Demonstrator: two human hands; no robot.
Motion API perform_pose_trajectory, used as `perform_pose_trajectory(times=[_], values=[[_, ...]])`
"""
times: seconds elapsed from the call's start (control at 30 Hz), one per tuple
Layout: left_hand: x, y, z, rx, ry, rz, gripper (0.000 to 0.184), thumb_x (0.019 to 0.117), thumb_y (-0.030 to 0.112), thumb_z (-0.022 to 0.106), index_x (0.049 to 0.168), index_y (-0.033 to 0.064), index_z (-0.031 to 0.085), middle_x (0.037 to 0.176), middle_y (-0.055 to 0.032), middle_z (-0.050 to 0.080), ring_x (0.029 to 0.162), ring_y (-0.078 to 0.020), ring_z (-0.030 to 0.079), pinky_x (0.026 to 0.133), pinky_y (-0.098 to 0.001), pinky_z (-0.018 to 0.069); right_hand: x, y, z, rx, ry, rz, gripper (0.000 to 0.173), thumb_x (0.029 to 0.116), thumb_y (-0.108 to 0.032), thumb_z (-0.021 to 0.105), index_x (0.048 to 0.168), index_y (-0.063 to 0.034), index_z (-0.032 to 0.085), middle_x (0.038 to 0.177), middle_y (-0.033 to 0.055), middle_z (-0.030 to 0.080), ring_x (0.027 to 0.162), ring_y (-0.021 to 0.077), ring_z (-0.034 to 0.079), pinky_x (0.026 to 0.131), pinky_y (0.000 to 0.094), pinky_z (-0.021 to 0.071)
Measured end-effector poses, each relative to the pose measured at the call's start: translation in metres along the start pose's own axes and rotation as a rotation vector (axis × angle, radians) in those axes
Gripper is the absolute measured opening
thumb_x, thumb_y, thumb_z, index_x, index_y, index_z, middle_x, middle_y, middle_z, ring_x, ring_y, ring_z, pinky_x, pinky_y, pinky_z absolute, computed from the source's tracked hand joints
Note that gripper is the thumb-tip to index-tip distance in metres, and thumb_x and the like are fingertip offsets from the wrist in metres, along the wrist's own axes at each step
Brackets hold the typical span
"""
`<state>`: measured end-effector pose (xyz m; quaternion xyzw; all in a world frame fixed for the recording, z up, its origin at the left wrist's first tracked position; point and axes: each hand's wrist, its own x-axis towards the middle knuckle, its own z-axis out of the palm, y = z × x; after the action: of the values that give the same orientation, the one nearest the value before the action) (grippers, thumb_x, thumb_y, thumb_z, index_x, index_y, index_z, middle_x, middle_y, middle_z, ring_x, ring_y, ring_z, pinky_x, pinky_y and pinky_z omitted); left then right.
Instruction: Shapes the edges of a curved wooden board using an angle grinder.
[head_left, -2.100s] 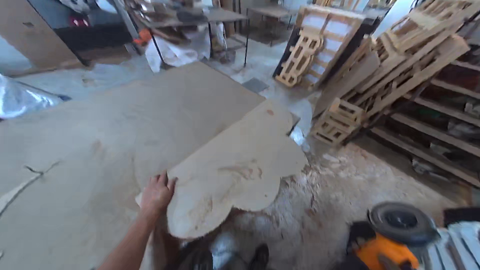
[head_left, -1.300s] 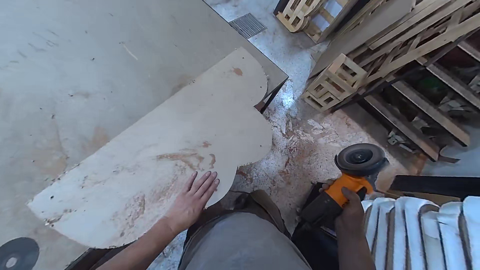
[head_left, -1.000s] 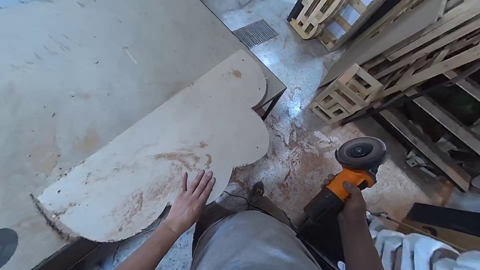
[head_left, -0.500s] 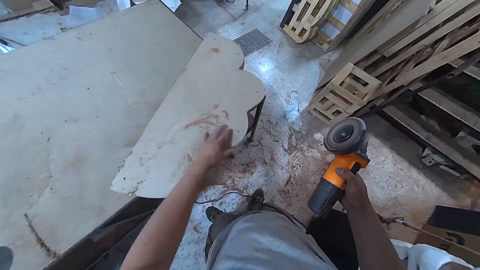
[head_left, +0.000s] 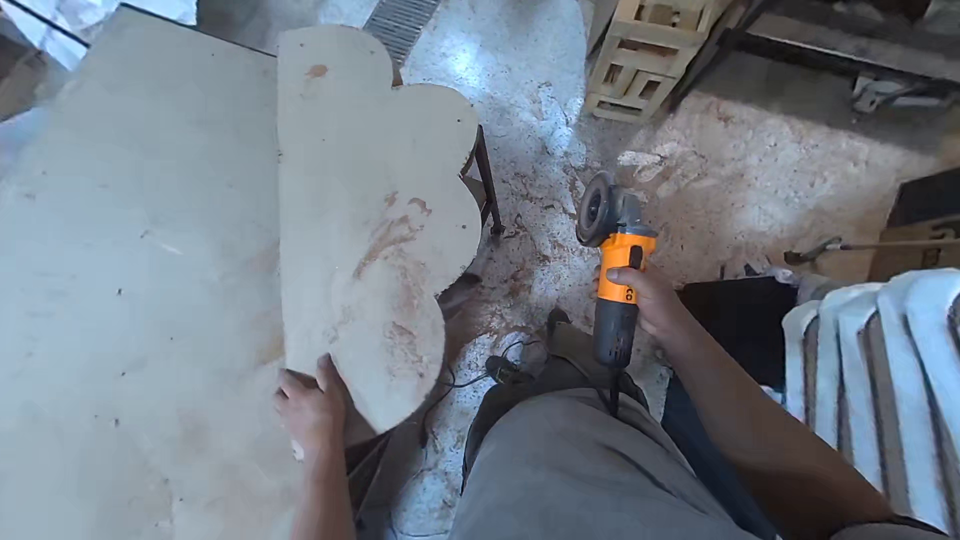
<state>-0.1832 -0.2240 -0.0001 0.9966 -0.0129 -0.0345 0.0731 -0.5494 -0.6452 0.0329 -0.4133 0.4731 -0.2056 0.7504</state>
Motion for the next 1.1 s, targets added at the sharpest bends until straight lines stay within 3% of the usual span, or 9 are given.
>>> perform_pose_trajectory(times=[0.17,0.37,0.47,0.53,0.6,0.67,0.73,0.9,1.1], values=[[-0.054,0.015,0.002,-0.041,-0.058,0.082,0.087,0.0988,0.062,0.052,0.159,0.0023,0.032,0.146,-0.0358,0.047,0.136,-0.0516,0.047,0.111,-0.0642,0.0397,-0.014,0.043,0.034,0.022,0.052,0.066,0.057,0.0780,-0.021,0.076,0.129,-0.0067,0.055,0.101,0.0165,0.071,0.083,0.0285,0.073,0.073,0.0459,0.0624],[-0.032,0.089,-0.004,-0.099,-0.030,0.550,0.092,0.0912,0.057,0.065,0.155,-0.0026,0.037,0.161,-0.0327,0.029,0.147,-0.0523,0.031,0.118,-0.0651,0.0295,-0.005,0.052,0.076,0.178,-0.029,0.180,0.057,0.0754,-0.023,0.078,0.124,-0.0014,0.057,0.092,0.0189,0.071,0.077,0.0285,0.072,0.069,0.0431,0.0625],[-0.052,0.150,-0.026,-0.218,-0.224,0.739,0.073,0.0976,0.046,0.062,0.150,-0.0021,0.047,0.155,-0.0264,0.044,0.144,-0.0411,0.044,0.116,-0.0589,0.0383,-0.003,0.040,0.094,0.262,-0.017,0.187,0.055,0.0773,-0.021,0.077,0.124,-0.0014,0.056,0.090,0.0188,0.070,0.075,0.0279,0.072,0.068,0.0421,0.0626],[-0.100,0.178,-0.046,-0.388,-0.543,0.737,0.063,0.0986,0.046,0.061,0.143,0.0027,0.055,0.139,-0.0135,0.063,0.128,-0.0239,0.061,0.108,-0.0455,0.0524,-0.002,0.032,0.103,0.353,0.043,0.191,0.050,0.0811,-0.023,0.075,0.122,-0.0010,0.057,0.089,0.0182,0.071,0.075,0.0268,0.072,0.068,0.0411,0.0623],[-0.145,0.196,-0.054,-0.548,-0.944,0.625,0.067,0.0932,0.052,0.068,0.141,0.0064,0.058,0.123,-0.0058,0.071,0.112,-0.0172,0.070,0.096,-0.0392,0.0607,-0.004,0.028,0.113,0.471,0.104,0.174,0.047,0.0848,-0.025,0.073,0.123,-0.0025,0.057,0.093,0.0175,0.071,0.080,0.0262,0.072,0.071,0.0419,0.0624],[-0.163,0.219,-0.053,-0.576,-1.198,0.475,0.073,0.0836,0.058,0.077,0.135,0.0101,0.058,0.108,-0.0031,0.075,0.098,-0.0162,0.074,0.088,-0.0391,0.0638,-0.007,0.026,0.119,0.526,0.119,0.140,0.044,0.0901,-0.028,0.069,0.125,-0.0044,0.056,0.099,0.0165,0.071,0.085,0.0258,0.072,0.075,0.0426,0.0619],[-0.158,0.236,-0.050,-0.628,-1.343,0.326,0.073,0.0796,0.051,0.084,0.135,0.0096,0.058,0.106,-0.0115,0.074,0.092,-0.0263,0.075,0.083,-0.0459,0.0656,-0.020,0.027,0.122,0.499,0.109,0.125,0.043,0.0921,-0.032,0.066,0.126,-0.0066,0.057,0.103,0.0152,0.072,0.091,0.0252,0.072,0.080,0.0433,0.0610],[-0.147,0.237,-0.069,-0.298,-1.296,0.528,0.075,0.0752,0.054,0.083,0.138,0.0236,0.056,0.105,0.0046,0.073,0.095,-0.0090,0.072,0.084,-0.0383,0.0628,-0.058,0.038,0.118,0.413,-0.139,0.199,0.052,0.0932,-0.047,0.069,0.130,-0.0112,0.058,0.116,0.0149,0.070,0.103,0.0261,0.070,0.088,0.0463,0.0585],[-0.135,0.211,-0.102,-0.210,-1.321,0.542,0.076,0.0810,0.055,0.077,0.147,0.0301,0.048,0.107,0.0052,0.071,0.094,-0.0073,0.070,0.083,-0.0366,0.0618,-0.064,0.035,0.103,0.296,-0.252,0.327,0.056,0.0927,-0.038,0.074,0.135,-0.0071,0.054,0.116,0.0188,0.069,0.104,0.0285,0.071,0.095,0.0462,0.0581]])
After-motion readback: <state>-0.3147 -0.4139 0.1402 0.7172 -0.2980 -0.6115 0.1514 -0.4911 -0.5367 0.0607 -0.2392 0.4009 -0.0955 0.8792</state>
